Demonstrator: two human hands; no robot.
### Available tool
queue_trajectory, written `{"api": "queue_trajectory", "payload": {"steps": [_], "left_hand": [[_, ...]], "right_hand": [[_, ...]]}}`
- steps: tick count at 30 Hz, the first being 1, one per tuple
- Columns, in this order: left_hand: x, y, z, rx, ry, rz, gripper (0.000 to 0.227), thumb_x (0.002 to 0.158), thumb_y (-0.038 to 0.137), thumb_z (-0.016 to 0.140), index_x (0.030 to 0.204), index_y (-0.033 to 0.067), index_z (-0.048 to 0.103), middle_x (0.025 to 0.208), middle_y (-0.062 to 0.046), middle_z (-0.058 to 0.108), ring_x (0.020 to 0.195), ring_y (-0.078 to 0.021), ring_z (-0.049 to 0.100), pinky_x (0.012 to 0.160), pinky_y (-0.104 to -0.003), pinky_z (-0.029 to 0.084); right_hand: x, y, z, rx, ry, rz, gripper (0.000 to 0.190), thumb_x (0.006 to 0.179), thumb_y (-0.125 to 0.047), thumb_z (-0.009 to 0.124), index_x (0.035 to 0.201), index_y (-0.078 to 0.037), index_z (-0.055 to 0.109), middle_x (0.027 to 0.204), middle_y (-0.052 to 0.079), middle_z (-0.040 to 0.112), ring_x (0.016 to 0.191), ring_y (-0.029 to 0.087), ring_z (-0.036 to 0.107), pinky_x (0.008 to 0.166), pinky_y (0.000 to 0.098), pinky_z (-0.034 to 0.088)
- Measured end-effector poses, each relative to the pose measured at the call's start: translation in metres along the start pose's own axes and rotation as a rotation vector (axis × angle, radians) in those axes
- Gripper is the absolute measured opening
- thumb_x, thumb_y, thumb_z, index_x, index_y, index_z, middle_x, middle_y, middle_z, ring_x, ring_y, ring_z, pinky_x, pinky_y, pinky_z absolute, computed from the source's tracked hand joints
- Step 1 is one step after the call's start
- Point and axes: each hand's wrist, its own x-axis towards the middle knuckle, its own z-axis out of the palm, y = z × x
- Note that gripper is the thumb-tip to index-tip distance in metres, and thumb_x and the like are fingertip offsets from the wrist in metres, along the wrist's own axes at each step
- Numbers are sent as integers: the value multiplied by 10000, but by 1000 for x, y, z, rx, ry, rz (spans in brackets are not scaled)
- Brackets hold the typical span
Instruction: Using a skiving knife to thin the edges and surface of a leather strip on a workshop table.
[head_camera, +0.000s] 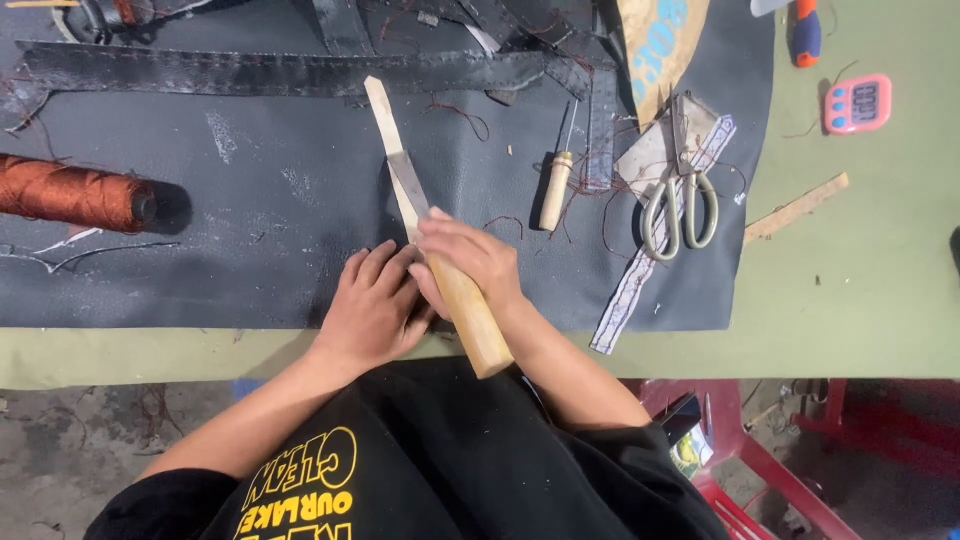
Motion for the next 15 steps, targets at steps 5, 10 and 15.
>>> {"api": "queue_trajectory", "payload": {"steps": [5,10,15], "left_hand": [[4,0,0,-29,65,-4,338,806,396,707,1004,131,777,1199,-97,674,1200,-318,625,987,-485,485],[2,-2,-4,-98,-66,-40,444,840,384,753,1193,114,746,1264,-131,650,1304,-337,573,1064,-509,449],[3,-2,-6,-109,-70,-38,427,862,370,747,1198,107,735,1279,-142,642,1309,-344,577,1064,-510,448]], "right_hand": [[7,-17,-9,59,31,-4,219,831,-180,818,1014,-69,769,1092,125,788,1077,344,751,975,442,604],[-17,-26,-37,220,92,49,196,848,-149,803,950,15,773,988,186,792,1010,372,776,938,464,612],[-17,-30,-30,200,61,13,225,809,-114,839,950,49,776,955,226,786,954,373,781,916,476,611]]}}
